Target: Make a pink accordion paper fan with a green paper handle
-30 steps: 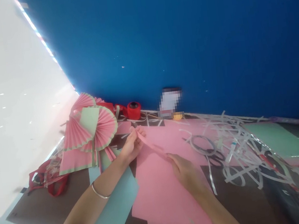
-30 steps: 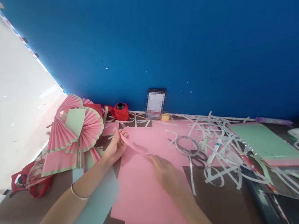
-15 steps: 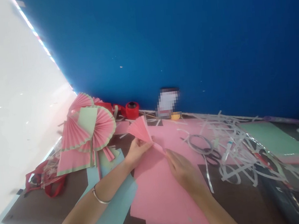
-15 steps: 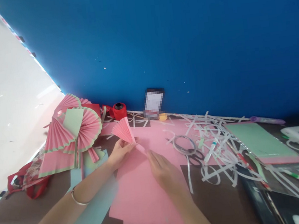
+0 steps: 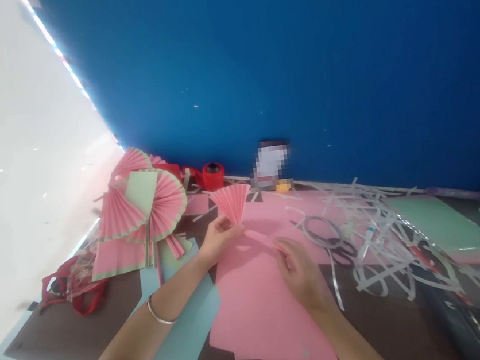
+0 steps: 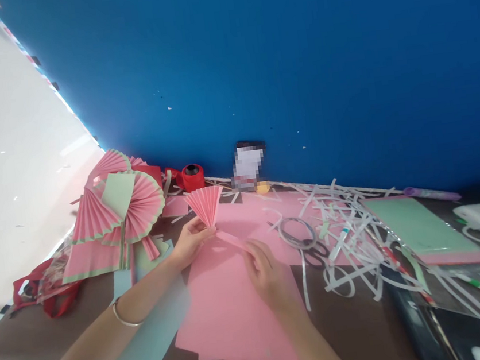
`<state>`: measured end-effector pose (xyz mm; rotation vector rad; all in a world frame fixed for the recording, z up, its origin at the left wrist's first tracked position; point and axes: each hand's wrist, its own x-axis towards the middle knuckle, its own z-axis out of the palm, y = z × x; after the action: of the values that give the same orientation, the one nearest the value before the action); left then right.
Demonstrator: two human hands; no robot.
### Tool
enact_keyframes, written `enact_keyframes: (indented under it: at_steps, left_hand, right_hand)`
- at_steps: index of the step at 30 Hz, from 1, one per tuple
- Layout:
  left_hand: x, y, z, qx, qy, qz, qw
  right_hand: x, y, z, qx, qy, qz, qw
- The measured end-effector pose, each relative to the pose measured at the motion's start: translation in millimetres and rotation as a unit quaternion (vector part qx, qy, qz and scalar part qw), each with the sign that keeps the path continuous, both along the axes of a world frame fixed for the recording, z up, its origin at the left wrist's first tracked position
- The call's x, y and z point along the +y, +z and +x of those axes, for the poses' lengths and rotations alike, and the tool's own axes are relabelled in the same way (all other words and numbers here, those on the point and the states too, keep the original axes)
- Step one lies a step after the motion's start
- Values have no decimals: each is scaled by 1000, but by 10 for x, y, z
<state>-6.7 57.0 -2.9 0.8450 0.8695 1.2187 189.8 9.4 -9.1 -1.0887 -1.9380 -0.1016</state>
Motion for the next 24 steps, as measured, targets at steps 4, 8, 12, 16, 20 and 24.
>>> enact_keyframes:
  at_steps: [4,8,12,16,20,24]
  left_hand:
    - [-11,32,-26,43,-74,5,996]
    - [-43,77,-29,101,-139,7,985]
    - [-59,88,-23,140,-149,15,979]
    - [-27,62,-33,111,-92,19,989]
    - [-3,50,-29,97,-50,22,994]
    - [-19,101,-17,124,-67,41,989]
  right_hand:
    - [34,-29,61,34,-32,-1,999]
    - [53,18,57,99,-48,-20,994]
    - [37,47,28,203,-70,-70,974]
    - [17,9,49,347,-36,-162,923]
    - [21,30,61,368,18,-273,889]
    - [2,126,19,290,58,-416,860]
